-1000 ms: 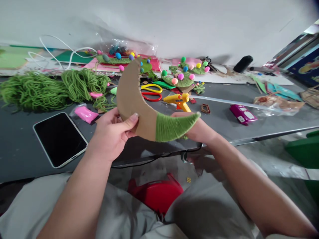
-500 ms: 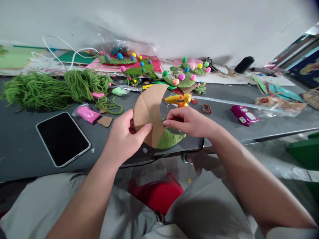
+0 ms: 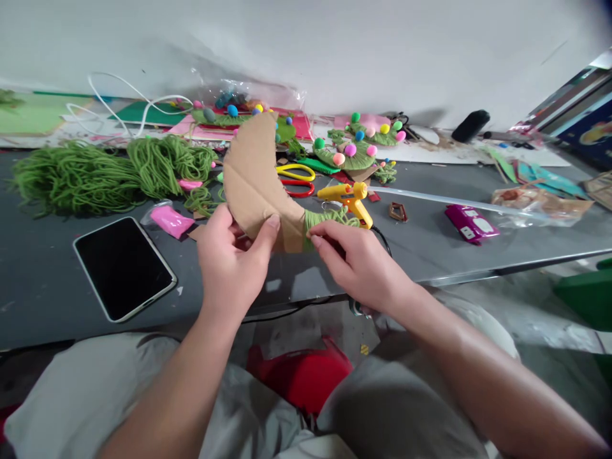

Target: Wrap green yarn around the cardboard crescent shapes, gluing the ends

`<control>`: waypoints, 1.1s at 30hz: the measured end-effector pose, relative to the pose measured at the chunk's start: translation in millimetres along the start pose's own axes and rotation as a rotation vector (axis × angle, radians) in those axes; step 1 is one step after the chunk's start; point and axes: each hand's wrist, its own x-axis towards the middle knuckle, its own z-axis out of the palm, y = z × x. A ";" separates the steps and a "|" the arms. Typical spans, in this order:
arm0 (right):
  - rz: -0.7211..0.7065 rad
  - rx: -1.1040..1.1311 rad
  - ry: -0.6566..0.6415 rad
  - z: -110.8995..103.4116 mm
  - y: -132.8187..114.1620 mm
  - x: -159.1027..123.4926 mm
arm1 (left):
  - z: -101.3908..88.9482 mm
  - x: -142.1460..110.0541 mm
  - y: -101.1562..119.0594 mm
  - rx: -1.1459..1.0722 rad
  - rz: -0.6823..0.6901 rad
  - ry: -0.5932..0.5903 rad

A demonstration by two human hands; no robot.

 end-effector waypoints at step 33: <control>0.108 0.356 -0.143 27.6 22.7 -2.5 | -1.4 13.8 -0.7 -0.583 -0.345 0.052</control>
